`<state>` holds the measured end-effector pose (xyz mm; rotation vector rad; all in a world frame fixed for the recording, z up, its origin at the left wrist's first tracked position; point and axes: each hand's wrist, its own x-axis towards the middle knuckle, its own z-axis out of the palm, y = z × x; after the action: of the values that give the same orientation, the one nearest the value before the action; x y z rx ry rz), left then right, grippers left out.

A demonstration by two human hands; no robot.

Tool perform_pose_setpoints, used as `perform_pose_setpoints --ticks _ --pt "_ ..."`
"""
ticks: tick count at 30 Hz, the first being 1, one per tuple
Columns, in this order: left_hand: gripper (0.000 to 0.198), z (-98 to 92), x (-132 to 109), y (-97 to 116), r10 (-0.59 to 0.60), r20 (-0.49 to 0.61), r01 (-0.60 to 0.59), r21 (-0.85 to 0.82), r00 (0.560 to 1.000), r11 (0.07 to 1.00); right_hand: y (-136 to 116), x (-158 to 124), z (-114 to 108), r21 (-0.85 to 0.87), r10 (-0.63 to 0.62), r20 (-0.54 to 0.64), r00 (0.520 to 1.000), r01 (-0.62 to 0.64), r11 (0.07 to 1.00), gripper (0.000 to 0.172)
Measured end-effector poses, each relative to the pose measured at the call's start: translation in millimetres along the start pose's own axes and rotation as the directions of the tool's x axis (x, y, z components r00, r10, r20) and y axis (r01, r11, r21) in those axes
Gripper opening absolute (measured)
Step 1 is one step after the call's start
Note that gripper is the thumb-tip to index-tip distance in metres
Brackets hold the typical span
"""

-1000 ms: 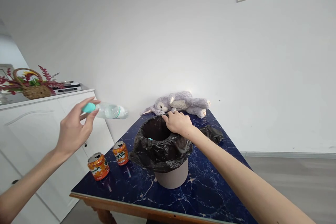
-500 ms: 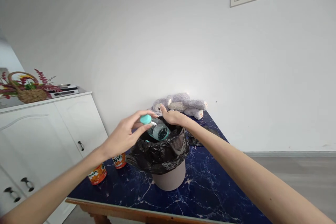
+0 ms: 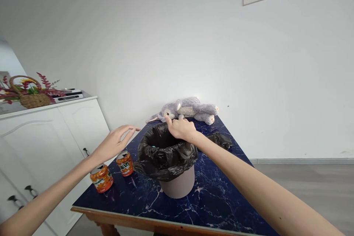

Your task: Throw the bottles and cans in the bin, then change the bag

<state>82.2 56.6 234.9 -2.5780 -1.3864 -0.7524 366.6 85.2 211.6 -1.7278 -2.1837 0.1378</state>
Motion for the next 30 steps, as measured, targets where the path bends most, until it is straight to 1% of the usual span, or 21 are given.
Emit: perform_pose_setpoints --ticks 3,5,6,8,9,11,12,14,15,16,17,18,19,20,21,23,25,27,29,30 --pt "0.060 10.6 -19 -55 -0.114 0.131 0.095 0.143 0.985 0.985 -1 -2 -1 -0.030 -0.014 0.019 1.000 0.015 0.999 0.059" --pt "0.072 22.7 -33 -86 -0.211 0.222 0.167 0.198 0.952 0.966 -1 -2 -1 -0.050 -0.027 0.024 0.999 0.028 0.998 0.058" --pt "0.077 29.7 -39 -99 -0.250 0.259 0.196 0.216 0.933 0.956 -1 -3 -1 -0.060 -0.034 0.025 0.999 0.035 0.998 0.058" --pt "0.083 43.9 -49 -116 -0.305 0.314 0.236 0.239 0.899 0.942 -1 -3 0 -0.078 -0.040 0.024 0.999 0.041 0.996 0.058" --pt "0.083 50.6 -52 -122 -0.320 0.329 0.246 0.246 0.889 0.937 -2 -4 0 -0.087 -0.041 0.022 0.999 0.042 0.995 0.058" --pt "0.078 60.5 -54 -127 -0.335 0.338 0.256 0.258 0.879 0.932 -2 -5 0 -0.107 -0.046 0.019 0.999 0.048 0.993 0.058" --pt "0.074 62.6 -53 -127 -0.337 0.332 0.257 0.262 0.881 0.930 -2 -5 1 -0.117 -0.051 0.018 0.999 0.053 0.992 0.058" --pt "0.069 59.1 -47 -117 -0.332 0.294 0.254 0.273 0.896 0.928 -3 -6 1 -0.136 -0.061 0.019 0.998 0.063 0.989 0.058" --pt "0.068 53.0 -42 -108 -0.320 0.238 0.255 0.268 0.917 0.929 -3 -6 1 -0.143 -0.064 0.019 0.998 0.066 0.988 0.058" --pt "0.067 44.2 -37 -95 -0.298 0.156 0.253 0.252 0.942 0.934 -3 -6 1 -0.148 -0.065 0.019 0.998 0.067 0.987 0.058" --pt "0.066 33.4 -30 -79 -0.261 0.028 0.249 0.216 0.965 0.944 -3 -6 2 -0.152 -0.065 0.019 0.998 0.067 0.986 0.058" --pt "0.066 21.3 -24 -61 -0.216 -0.137 0.237 0.159 0.967 0.958 -2 -6 2 -0.154 -0.064 0.019 0.998 0.066 0.986 0.058" --pt "0.065 9.1 -18 -41 -0.157 -0.282 0.192 0.102 0.947 0.976 -2 -6 2 -0.155 -0.064 0.018 0.998 0.066 0.986 0.058" --pt "0.063 -2.0 -13 -20 -0.094 -0.389 0.122 0.048 0.917 0.991 -2 -6 2 -0.155 -0.064 0.019 0.998 0.066 0.986 0.058" --pt "0.060 -11.1 -9 0 -0.043 -0.406 0.045 -0.006 0.913 0.999 -2 -6 2 -0.155 -0.066 0.019 0.998 0.068 0.986 0.058" --pt "0.056 -20.5 -3 35 0.050 -0.385 -0.085 -0.076 0.922 0.993 -1 -6 2 -0.154 -0.069 0.019 0.997 0.071 0.986 0.058" --pt "0.052 -17.1 1 58 0.152 -0.291 -0.182 -0.079 0.944 0.980 -1 -7 1 -0.152 -0.071 0.022 0.997 0.073 0.986 0.058" --pt "0.051 -5.5 2 68 0.247 -0.148 -0.257 -0.049 0.958 0.965 -1 -8 0 -0.150 -0.067 0.023 0.998 0.070 0.986 0.058" --pt "0.045 6.8 3 70 0.317 0.008 -0.317 -0.018 0.948 0.948 -2 -8 -1 -0.147 -0.060 0.022 0.998 0.063 0.987 0.058" --pt "0.043 11.0 2 69 0.333 0.069 -0.334 -0.006 0.940 0.943 -2 -9 -1 -0.144 -0.057 0.021 0.998 0.059 0.988 0.058"
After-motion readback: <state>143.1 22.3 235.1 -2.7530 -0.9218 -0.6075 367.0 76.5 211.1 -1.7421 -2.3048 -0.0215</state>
